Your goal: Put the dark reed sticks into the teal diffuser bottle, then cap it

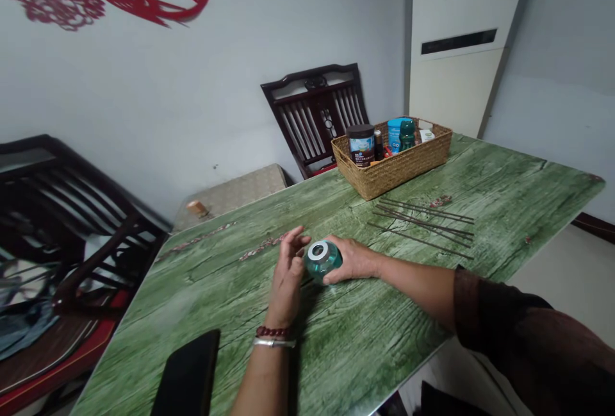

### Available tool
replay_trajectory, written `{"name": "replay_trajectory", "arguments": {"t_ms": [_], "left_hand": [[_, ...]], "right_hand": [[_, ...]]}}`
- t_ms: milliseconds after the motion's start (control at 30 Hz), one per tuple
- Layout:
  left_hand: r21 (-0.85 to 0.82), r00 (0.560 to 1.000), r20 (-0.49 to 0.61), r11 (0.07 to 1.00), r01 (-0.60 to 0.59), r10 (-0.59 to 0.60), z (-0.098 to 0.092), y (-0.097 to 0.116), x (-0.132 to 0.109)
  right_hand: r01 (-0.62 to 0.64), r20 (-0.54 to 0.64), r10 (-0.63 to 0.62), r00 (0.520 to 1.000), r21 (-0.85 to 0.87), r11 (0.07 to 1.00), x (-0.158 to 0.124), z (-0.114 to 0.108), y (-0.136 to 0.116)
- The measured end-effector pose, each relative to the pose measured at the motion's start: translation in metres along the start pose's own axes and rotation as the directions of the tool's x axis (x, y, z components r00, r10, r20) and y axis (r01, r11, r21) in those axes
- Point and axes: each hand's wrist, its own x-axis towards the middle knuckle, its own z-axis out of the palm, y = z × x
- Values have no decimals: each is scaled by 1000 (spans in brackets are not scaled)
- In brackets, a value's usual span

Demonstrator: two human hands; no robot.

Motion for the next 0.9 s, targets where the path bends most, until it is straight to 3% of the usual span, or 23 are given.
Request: {"name": "replay_trajectory", "arguments": {"t_ms": [200, 433, 633, 800, 900], "left_hand": [[-270, 991, 50, 953, 134, -126, 6, 4, -3], [-304, 984, -137, 950, 66, -112, 3, 2, 2], [-312, 987, 18, 937, 157, -159, 7, 5, -2], [-268, 991, -109, 962, 48, -80, 4, 3, 0], [-245, 995, -70, 968, 55, -74, 4, 2, -1]], "right_hand": [[-4, -16, 4, 1000, -27, 1000, 1, 2, 5], [18, -6, -18, 1000, -1, 1000, 1, 2, 6], [13, -4, -13, 1000, -26, 1000, 1, 1, 4], [10, -1, -10, 1000, -14, 1000, 0, -1, 0], [12, -7, -12, 1000, -13, 1000, 0, -1, 0]]}}
